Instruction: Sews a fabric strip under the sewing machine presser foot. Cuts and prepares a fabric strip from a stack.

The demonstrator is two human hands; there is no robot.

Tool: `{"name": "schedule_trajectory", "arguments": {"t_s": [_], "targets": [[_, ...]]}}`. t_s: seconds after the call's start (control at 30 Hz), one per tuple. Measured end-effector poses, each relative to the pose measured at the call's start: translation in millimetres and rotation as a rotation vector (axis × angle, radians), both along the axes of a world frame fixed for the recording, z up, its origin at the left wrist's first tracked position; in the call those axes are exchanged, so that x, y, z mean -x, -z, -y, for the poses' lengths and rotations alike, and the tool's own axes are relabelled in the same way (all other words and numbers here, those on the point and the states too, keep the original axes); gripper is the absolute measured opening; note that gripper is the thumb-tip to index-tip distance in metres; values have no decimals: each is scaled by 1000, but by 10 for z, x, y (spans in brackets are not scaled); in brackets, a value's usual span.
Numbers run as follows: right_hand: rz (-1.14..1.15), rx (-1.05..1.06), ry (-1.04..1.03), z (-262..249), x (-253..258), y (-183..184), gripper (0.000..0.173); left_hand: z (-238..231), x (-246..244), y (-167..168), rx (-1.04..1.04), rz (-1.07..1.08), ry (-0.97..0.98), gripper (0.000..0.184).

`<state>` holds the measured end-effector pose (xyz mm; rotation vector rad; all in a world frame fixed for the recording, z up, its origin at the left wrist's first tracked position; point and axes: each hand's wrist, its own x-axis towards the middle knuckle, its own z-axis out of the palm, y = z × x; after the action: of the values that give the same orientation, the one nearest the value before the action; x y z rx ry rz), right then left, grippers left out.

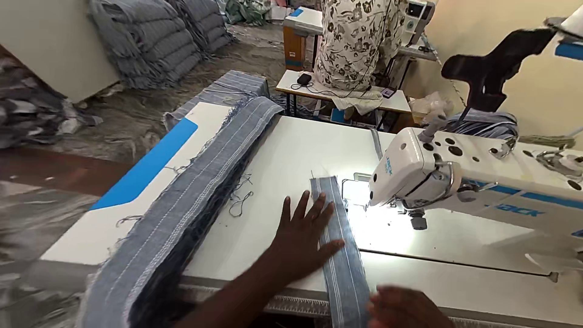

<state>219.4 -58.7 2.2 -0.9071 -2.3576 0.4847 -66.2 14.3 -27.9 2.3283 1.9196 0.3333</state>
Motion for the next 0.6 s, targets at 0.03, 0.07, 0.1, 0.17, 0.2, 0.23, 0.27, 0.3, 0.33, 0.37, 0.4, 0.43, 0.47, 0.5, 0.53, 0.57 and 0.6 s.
{"name": "schedule_trajectory", "arguments": {"t_s": [0.03,0.07,0.1,0.17,0.2,0.23,0.27,0.3,0.33,0.37,0.4,0.43,0.47,0.5,0.53,0.57,0.6], "targets": [[-42,-26,3,-83,156,-19,25,169,-13,-24,30,7,-11,79],[-67,-65,12,-171,335,-14,26,270,-27,-46,40,34,-23,72],[-66,-111,28,-266,523,19,29,303,-32,-51,4,79,-41,65],[13,-182,62,-474,863,143,36,201,15,-93,-78,182,-65,59],[83,-181,76,-567,981,203,41,99,56,-124,-100,231,-51,58],[157,-168,90,-658,1059,253,44,-26,100,-165,-104,264,-10,59],[228,-147,100,-735,1100,297,46,-153,144,-198,-83,269,50,60],[284,-120,106,-789,1117,338,45,-267,189,-205,-28,234,101,62],[311,-104,116,-817,1120,367,44,-367,239,-173,34,155,117,64],[331,-91,124,-828,1118,375,46,-438,298,-124,59,72,98,67],[346,-78,125,-825,1115,374,48,-474,377,-86,71,14,48,71],[359,-64,124,-820,1110,370,49,-476,479,-55,67,-24,-12,72],[360,-57,124,-819,1106,367,50,-458,588,-39,62,-43,-82,71],[353,-50,125,-819,1106,367,50,-422,683,-41,63,-51,-149,70],[341,-47,127,-817,1108,371,50,-368,735,-61,83,-59,-214,69],[331,-42,132,-814,1110,372,49,-298,723,-101,107,-67,-276,67],[324,-38,138,-806,1107,372,49,-209,653,-134,105,-67,-318,66]]}}
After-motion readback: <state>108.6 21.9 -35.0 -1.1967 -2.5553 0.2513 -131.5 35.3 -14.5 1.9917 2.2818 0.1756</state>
